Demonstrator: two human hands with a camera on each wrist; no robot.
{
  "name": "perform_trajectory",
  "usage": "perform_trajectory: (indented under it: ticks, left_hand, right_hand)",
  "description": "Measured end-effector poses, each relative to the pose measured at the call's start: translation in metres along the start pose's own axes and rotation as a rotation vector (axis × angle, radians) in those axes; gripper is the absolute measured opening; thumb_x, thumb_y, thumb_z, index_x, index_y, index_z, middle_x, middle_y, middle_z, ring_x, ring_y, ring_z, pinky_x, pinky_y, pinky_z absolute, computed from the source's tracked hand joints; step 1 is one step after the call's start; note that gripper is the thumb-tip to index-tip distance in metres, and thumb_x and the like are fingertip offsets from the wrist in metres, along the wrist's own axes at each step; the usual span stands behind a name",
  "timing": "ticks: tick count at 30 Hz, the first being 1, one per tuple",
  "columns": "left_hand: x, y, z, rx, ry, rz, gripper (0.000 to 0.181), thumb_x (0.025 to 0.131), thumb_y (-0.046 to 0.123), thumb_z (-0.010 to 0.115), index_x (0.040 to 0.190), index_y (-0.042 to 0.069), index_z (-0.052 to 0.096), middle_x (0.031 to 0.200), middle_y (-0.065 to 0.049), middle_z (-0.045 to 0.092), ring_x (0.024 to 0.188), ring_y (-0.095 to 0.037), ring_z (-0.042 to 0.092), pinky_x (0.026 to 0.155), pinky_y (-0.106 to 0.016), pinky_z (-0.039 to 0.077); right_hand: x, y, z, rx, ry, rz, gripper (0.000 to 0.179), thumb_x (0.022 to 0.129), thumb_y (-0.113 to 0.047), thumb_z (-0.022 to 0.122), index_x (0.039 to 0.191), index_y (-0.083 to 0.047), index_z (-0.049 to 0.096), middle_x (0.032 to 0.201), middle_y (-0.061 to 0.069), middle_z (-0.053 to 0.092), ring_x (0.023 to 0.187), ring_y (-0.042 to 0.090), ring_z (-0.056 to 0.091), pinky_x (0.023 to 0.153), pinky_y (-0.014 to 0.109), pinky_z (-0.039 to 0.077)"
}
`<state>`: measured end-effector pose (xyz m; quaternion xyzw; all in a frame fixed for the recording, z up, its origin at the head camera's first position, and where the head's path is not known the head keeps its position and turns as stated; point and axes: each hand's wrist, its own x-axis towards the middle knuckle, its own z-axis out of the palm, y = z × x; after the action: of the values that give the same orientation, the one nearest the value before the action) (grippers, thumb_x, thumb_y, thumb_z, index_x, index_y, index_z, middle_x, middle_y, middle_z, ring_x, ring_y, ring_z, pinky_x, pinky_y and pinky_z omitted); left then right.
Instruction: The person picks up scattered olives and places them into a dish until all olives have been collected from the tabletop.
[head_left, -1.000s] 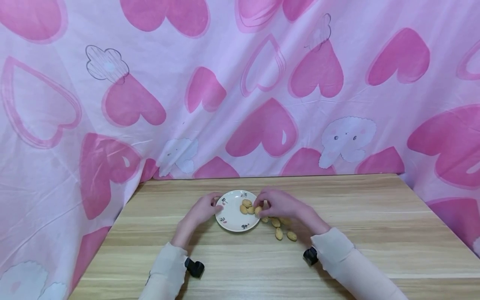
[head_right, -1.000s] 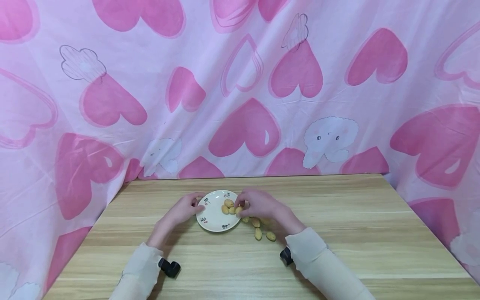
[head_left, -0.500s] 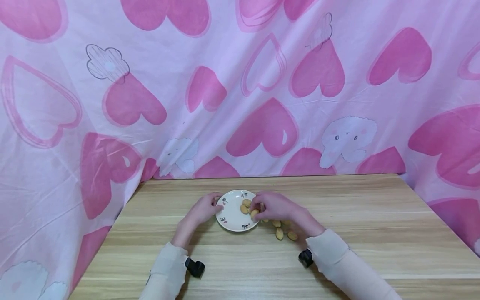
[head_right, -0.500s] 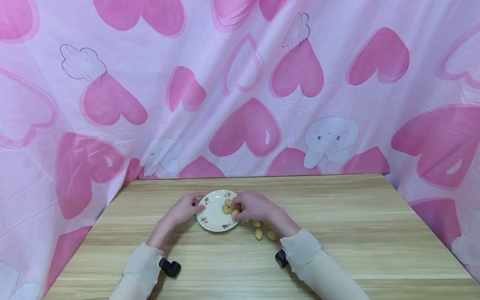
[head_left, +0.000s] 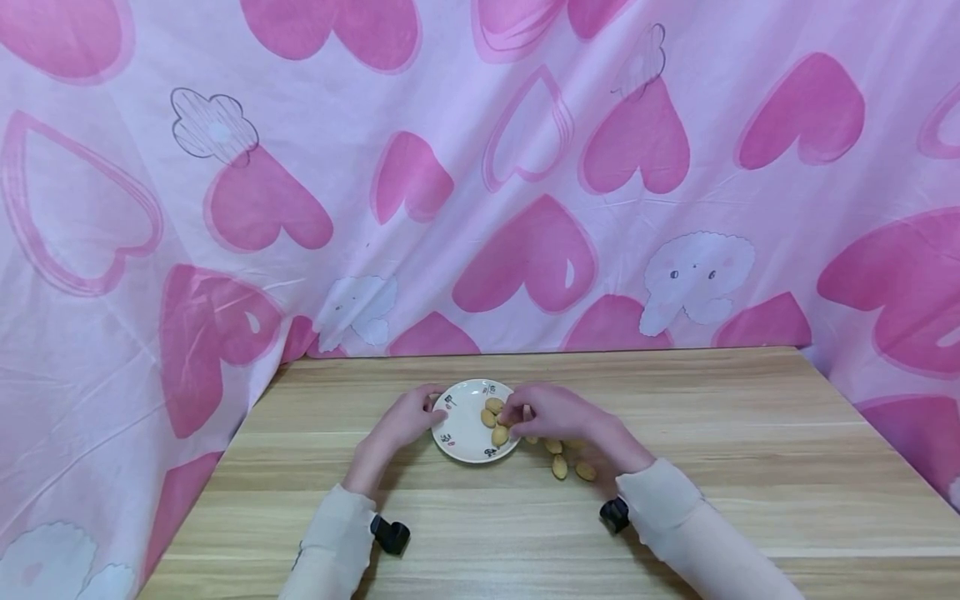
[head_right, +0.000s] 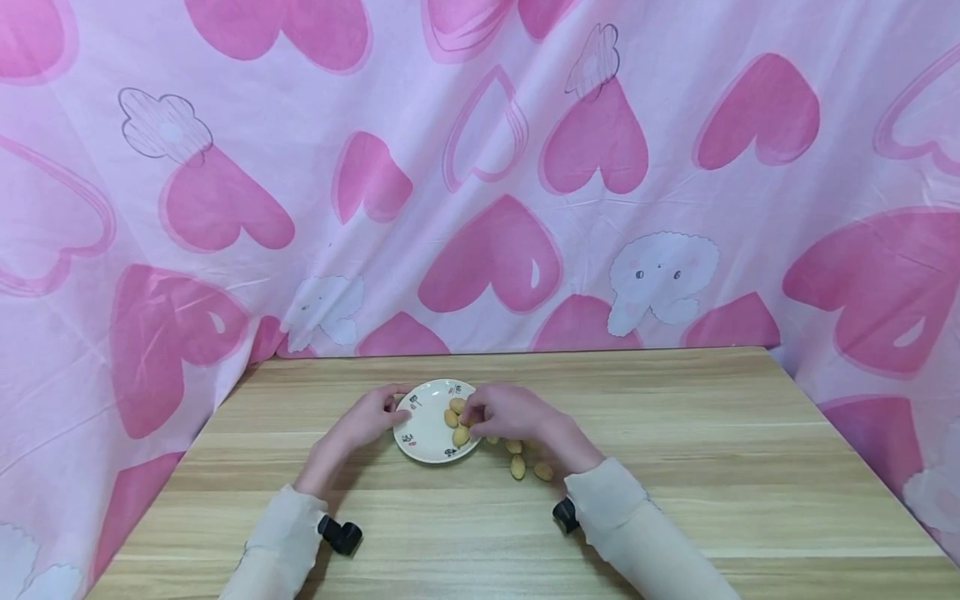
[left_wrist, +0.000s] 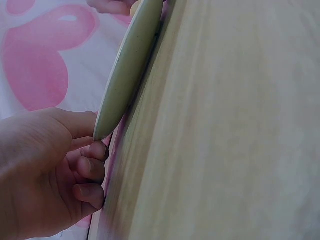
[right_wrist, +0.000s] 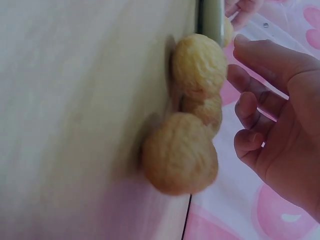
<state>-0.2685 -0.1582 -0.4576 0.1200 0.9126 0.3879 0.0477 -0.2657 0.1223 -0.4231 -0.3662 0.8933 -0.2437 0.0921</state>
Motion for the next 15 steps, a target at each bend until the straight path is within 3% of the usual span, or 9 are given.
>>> perform_trajectory:
  ticks: [15]
  left_hand:
    - [0.000, 0.000, 0.000, -0.006, 0.005, 0.001, 0.047, 0.089, 0.008, 0.069, 0.135, 0.005, 0.059, 0.069, 0.000, 0.049, 0.061, -0.012, 0.043, 0.054, -0.024, 0.035]
  right_hand:
    - [-0.018, 0.014, -0.013, -0.006, 0.053, 0.038, 0.014, 0.090, -0.021, 0.070, 0.103, -0.021, 0.074, 0.093, -0.014, 0.064, 0.079, 0.006, 0.056, 0.072, 0.025, 0.048]
